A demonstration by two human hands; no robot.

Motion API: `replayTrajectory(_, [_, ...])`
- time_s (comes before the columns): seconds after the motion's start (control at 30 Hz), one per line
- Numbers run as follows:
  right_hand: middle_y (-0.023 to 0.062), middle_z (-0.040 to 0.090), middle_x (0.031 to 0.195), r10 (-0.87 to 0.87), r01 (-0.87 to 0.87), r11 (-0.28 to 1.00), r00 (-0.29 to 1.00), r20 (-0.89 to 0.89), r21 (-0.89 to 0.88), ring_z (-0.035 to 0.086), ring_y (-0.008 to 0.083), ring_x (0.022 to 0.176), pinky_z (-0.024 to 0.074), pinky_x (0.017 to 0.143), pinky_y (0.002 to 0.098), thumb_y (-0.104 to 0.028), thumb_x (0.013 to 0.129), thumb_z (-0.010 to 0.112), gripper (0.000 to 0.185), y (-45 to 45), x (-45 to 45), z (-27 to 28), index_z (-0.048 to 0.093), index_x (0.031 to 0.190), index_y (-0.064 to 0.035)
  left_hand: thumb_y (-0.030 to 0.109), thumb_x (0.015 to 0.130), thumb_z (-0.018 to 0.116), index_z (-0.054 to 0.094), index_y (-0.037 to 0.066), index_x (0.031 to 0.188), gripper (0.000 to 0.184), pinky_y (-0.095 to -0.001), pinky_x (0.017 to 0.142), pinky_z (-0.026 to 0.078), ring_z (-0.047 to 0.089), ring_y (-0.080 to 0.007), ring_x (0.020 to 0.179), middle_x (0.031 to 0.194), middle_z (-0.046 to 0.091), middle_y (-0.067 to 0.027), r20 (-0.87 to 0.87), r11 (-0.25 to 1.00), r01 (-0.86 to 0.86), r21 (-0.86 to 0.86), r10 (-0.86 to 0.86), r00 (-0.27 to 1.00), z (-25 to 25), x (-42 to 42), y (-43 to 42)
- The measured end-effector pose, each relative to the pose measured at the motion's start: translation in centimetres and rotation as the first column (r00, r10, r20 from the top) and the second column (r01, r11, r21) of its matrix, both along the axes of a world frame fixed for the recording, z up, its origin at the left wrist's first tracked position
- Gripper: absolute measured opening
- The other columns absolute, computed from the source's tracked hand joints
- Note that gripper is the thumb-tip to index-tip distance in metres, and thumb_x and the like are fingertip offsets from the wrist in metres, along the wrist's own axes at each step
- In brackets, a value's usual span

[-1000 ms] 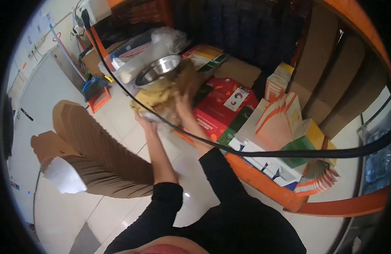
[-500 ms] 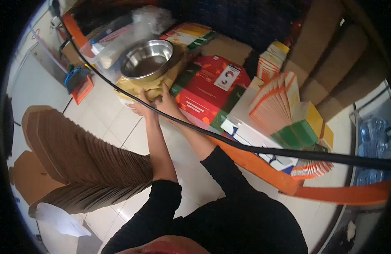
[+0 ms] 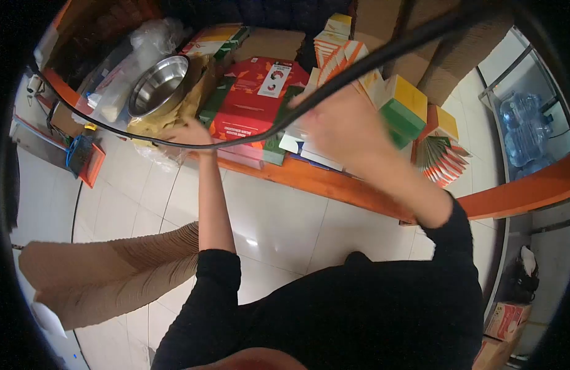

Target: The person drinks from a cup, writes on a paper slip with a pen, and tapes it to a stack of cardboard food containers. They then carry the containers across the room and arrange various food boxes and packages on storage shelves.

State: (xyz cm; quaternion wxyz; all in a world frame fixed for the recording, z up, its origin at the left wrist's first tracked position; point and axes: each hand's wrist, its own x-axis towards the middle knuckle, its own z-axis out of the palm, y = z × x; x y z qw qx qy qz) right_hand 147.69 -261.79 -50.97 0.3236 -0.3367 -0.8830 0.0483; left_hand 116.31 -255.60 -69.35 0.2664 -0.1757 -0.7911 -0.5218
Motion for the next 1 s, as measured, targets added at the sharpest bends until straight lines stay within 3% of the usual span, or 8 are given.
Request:
replayTrajectory(0.07, [0.0167,0.065,0.076,-0.242,0.256,0.955,0.964,-0.107,0.147,0.063,0.0341,0.074,0.0501,0.069,0.0395,-0.019,0.081,0.060,0.021,0.8,4.7,0.7,0.068,0.090,-0.0026,0.021,0.077,0.060,0.029,-0.012,0.132,0.071,-0.0521,0.107,0.023,0.029,-0.0461,0.126,0.132,0.025,-0.0373,-0.116,0.991,0.132,-0.007,-0.132,0.985,2.2,3.8,-0.6])
replayTrajectory(0.2, [0.0236,0.055,0.107,-0.580,0.538,0.741,0.814,-0.021,0.401,0.053,0.0396,0.102,0.0433,0.086,0.0442,-0.024,0.088,0.055,0.033,4.0,12.1,-0.5,0.056,0.116,-0.0068,0.012,0.073,0.059,0.046,-0.003,0.119,0.050,-0.0489,0.098,0.034,0.037,-0.0421,0.120,0.121,0.037,-0.0304,-0.066,0.917,0.392,0.073,-0.387,0.920,3.9,6.7,-0.3])
replayTrajectory(0.27, [0.0252,0.051,0.118,-0.638,0.635,0.738,0.767,-0.070,0.229,0.047,0.0409,0.113,0.0411,0.093,0.0406,-0.027,0.090,0.054,0.041,4.6,13.9,-1.9,0.051,0.127,-0.0078,0.009,0.075,0.057,0.054,-0.001,0.108,0.035,-0.0448,0.093,0.038,0.045,-0.0372,0.113,0.112,0.048,-0.0244,-0.048,0.790,0.591,0.162,-0.592,0.804,3.7,7.7,0.3])
replayTrajectory(0.4, [0.0216,0.041,0.134,-0.612,0.433,0.787,0.634,-0.472,-0.439,0.042,0.0386,0.122,0.0372,0.098,0.0500,-0.045,0.085,0.059,0.077,9.0,17.2,-7.6,0.024,0.145,-0.0117,0.007,0.085,0.050,0.062,0.000,0.093,0.016,-0.0339,0.085,0.044,0.059,-0.0257,0.090,0.091,0.064,-0.0124,0.144,0.303,0.875,0.379,-0.953,0.268,4.4,10.2,2.0])
replayTrajectory(0.5, [0.0175,0.032,0.142,-0.801,0.167,0.561,0.359,-0.480,-0.811,0.034,0.0378,0.129,0.0324,0.096,0.0636,-0.058,0.078,0.061,0.095,7.3,16.0,-7.5,0.014,0.148,-0.0157,0.029,0.095,0.040,0.057,-0.002,0.109,0.039,-0.0337,0.092,0.041,0.056,-0.0258,0.105,0.110,0.061,-0.0158,0.266,0.030,0.880,0.473,-0.958,-0.110,4.6,13.2,2.2])
replayTrajectory(0.6, [0.0150,0.028,0.146,-0.802,-0.079,0.473,0.374,-0.466,-0.878,0.028,0.0375,0.133,0.0283,0.092,0.0722,-0.067,0.075,0.057,0.093,7.2,16.7,-8.3,0.023,0.147,-0.0188,0.037,0.095,0.039,0.053,-0.001,0.118,0.046,-0.0375,0.099,0.036,0.049,-0.0298,0.116,0.123,0.054,-0.0172,0.364,0.053,0.905,0.422,-0.924,-0.116,3.0,15.9,4.7])
replayTrajectory(0.73, [0.0130,0.030,0.146,-0.733,-0.383,0.307,0.488,-0.473,-0.871,0.029,0.0387,0.133,0.0259,0.092,0.0736,-0.066,0.077,0.056,0.086,6.1,17.7,-7.8,0.029,0.144,-0.0201,0.058,0.091,0.040,0.029,0.010,0.142,0.071,-0.0478,0.099,0.034,0.047,-0.0326,0.115,0.138,0.040,-0.0180,0.555,0.068,0.801,0.595,-0.756,-0.347,1.5,18.0,6.6])
replayTrajectory(1.0, [0.0122,0.037,0.142,-0.668,-0.535,0.302,0.472,-0.575,-0.789,0.031,0.0365,0.132,0.0232,0.095,0.0733,-0.061,0.079,0.057,0.077,6.9,19.5,-10.1,0.038,0.138,-0.0159,0.058,0.086,0.045,0.048,0.014,0.126,0.060,-0.0454,0.086,0.044,0.050,-0.0246,0.096,0.111,0.049,-0.0095,0.576,0.325,0.488,0.810,-0.598,-0.557,2.2,20.6,7.1])
